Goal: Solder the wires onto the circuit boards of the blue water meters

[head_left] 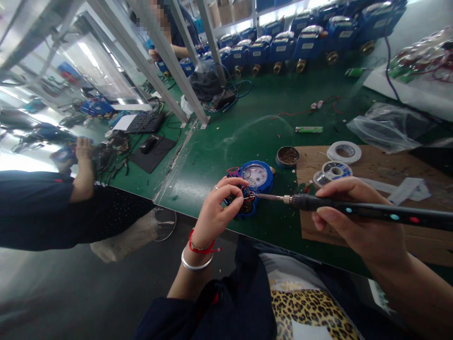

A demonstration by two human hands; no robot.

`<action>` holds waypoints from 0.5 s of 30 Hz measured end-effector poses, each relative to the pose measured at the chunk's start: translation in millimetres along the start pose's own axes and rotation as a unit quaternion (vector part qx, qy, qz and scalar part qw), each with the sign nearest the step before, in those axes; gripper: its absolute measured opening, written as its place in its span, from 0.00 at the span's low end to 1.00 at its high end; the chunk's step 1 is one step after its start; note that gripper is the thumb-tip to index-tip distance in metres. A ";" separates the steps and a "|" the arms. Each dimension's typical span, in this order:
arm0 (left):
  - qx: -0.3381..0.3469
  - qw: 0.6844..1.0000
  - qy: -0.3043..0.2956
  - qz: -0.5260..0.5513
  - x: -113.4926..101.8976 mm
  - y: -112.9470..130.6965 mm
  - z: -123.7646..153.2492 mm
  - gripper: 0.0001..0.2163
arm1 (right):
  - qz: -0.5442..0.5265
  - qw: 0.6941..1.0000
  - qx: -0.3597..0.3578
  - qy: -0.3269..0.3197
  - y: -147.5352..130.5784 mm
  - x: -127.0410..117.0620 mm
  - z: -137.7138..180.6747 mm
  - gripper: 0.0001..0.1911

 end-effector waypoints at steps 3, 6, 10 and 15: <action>0.002 1.000 0.002 0.000 0.3 -0.7 0.1 0.05 | 0.010 1.000 -0.001 0.005 1.7 -2.9 1.7 0.08; 0.002 1.000 -0.001 -0.004 0.1 -1.6 0.3 0.05 | 0.015 1.000 -0.004 0.019 2.1 -4.7 2.2 0.08; 0.002 1.000 -0.001 -0.010 -0.2 -2.1 0.6 0.05 | -0.014 0.999 -0.010 0.028 0.6 -4.8 2.5 0.08; 0.007 1.000 0.003 -0.008 0.5 -2.1 1.0 0.05 | -0.024 0.998 -0.015 0.055 0.5 -5.6 3.2 0.09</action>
Point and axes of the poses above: each hand's wrist, its own z-axis away from the middle knuckle, its own x-axis out of the palm, y = z × x, the point moved 1 cm from there along -z, towards the middle knuckle, and after that the axes turned 3 degrees about x, right-handed, at the moved point
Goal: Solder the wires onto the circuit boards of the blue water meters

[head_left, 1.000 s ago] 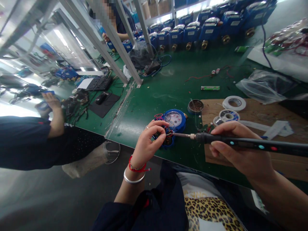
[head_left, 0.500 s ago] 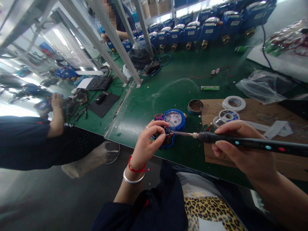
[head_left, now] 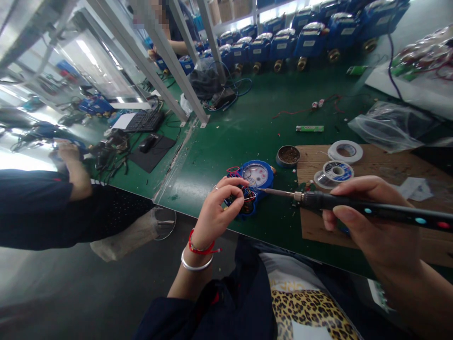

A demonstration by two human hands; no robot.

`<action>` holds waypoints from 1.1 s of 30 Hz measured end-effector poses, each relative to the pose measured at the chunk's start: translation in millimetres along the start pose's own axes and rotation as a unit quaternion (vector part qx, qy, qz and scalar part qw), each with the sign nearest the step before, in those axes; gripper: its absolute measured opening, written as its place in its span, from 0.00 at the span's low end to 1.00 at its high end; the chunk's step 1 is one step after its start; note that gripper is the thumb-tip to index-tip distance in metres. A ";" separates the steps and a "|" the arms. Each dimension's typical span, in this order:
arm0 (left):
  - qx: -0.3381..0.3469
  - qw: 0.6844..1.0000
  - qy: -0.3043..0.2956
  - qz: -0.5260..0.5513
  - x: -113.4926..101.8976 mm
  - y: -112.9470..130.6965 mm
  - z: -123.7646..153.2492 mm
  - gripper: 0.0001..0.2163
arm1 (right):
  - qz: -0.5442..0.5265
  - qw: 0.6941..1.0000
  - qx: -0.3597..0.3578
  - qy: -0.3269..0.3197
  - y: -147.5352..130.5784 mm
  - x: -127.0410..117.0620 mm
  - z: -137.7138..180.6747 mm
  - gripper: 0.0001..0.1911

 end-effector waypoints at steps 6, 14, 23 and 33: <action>-0.001 1.000 0.000 0.000 1.2 0.6 0.3 0.05 | -0.038 0.999 -0.018 0.025 3.3 1.8 -1.0 0.11; 0.017 1.000 0.002 -0.021 2.2 -0.8 2.0 0.04 | 0.020 0.999 -0.032 0.015 9.1 14.5 0.2 0.15; 0.104 0.992 0.002 -0.078 4.7 -7.0 6.7 0.04 | 0.057 0.996 -0.070 0.015 17.6 26.7 -5.3 0.14; 0.123 0.987 0.004 -0.104 6.4 -7.4 7.2 0.04 | 0.081 0.993 -0.067 0.062 21.3 25.2 -7.7 0.15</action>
Point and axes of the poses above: each hand's wrist, its own z-axis away from the middle knuckle, its own x-axis out of the palm, y = z × x, the point moved 1 cm from there along -z, towards the middle knuckle, and after that the axes turned 3 degrees about x, right-handed, at the moved point
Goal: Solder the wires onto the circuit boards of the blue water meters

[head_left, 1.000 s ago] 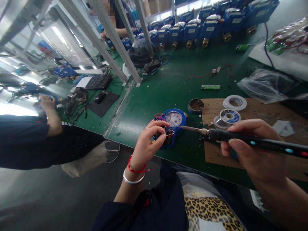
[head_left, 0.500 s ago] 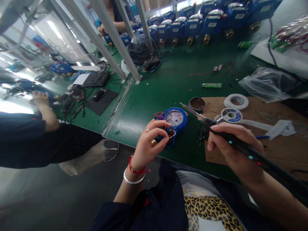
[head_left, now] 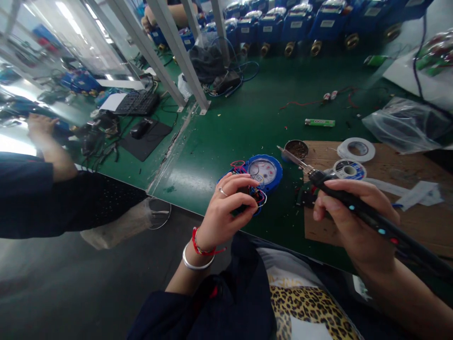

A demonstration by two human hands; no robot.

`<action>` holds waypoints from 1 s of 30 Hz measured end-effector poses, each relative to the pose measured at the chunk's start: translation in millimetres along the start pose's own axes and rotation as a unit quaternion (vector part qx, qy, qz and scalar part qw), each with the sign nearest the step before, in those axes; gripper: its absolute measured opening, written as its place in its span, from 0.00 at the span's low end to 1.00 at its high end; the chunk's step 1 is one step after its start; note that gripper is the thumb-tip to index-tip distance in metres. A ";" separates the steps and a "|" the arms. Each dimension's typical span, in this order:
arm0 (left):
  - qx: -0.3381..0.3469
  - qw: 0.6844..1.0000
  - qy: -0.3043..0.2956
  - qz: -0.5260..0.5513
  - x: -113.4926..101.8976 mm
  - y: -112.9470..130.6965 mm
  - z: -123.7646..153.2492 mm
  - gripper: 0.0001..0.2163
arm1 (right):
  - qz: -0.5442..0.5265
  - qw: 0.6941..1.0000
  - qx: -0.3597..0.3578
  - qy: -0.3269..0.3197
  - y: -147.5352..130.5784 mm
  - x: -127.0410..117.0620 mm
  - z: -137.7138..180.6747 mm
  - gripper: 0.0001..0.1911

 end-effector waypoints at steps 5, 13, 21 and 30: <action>0.004 1.000 0.003 0.004 0.0 -1.0 -1.0 0.04 | 0.005 1.000 -0.008 0.002 0.2 0.2 -2.5 0.15; -0.073 0.989 0.064 0.116 0.1 1.4 -0.2 0.04 | 0.012 1.000 -0.017 -0.003 0.8 5.0 -5.0 0.16; -0.194 0.955 0.125 0.188 2.9 9.8 -5.5 0.04 | 0.008 1.000 -0.009 0.005 -0.1 1.4 -2.6 0.16; -0.241 0.934 0.133 0.227 3.2 14.7 -10.7 0.05 | 0.017 1.000 0.011 0.020 -3.4 -5.3 2.6 0.14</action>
Point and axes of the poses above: each hand's wrist, its own z-axis away from the middle knuckle, its own x-axis out of the palm, y = z × x, the point moved 1 cm from there along -z, towards the middle knuckle, and after that the axes turned 3 degrees about x, right-handed, at the moved point
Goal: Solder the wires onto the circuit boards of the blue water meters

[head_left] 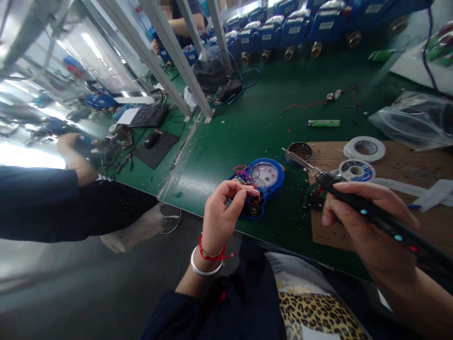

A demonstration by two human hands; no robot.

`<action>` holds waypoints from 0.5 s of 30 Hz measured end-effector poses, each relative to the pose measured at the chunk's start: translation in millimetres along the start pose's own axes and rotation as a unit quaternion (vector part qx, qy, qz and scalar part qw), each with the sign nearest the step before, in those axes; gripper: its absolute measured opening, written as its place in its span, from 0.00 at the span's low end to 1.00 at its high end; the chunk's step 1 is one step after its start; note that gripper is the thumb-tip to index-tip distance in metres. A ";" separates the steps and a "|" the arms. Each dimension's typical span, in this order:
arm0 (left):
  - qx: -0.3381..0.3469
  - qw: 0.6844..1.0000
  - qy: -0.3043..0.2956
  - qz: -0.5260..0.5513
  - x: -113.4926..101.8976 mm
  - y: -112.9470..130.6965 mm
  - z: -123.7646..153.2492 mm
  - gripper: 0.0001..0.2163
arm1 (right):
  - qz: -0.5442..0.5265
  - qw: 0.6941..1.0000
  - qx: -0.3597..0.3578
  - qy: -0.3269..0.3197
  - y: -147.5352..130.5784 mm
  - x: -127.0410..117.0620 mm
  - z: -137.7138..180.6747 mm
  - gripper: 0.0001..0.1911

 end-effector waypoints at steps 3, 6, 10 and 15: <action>-0.015 1.000 0.012 0.004 1.2 0.1 -0.2 0.05 | -0.004 1.000 0.000 0.001 -1.1 -1.1 0.2 0.14; -0.027 0.999 0.023 -0.001 2.2 -0.2 -0.5 0.05 | -0.007 1.000 -0.002 -0.001 -1.0 -2.5 0.0 0.14; -0.038 0.999 0.034 -0.011 3.0 0.1 -1.8 0.06 | -0.005 1.000 0.014 0.001 0.0 -4.6 0.7 0.13; -0.046 0.998 0.044 -0.010 3.8 0.1 -4.0 0.05 | -0.015 1.000 0.008 0.001 0.4 -5.3 0.4 0.13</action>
Point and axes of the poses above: each hand's wrist, its own z-axis away from the middle knuckle, its own x-axis out of the palm, y = z × x, the point moved 1 cm from there along -z, towards the middle knuckle, and after that the axes turned 3 degrees about x, right-handed, at the moved point
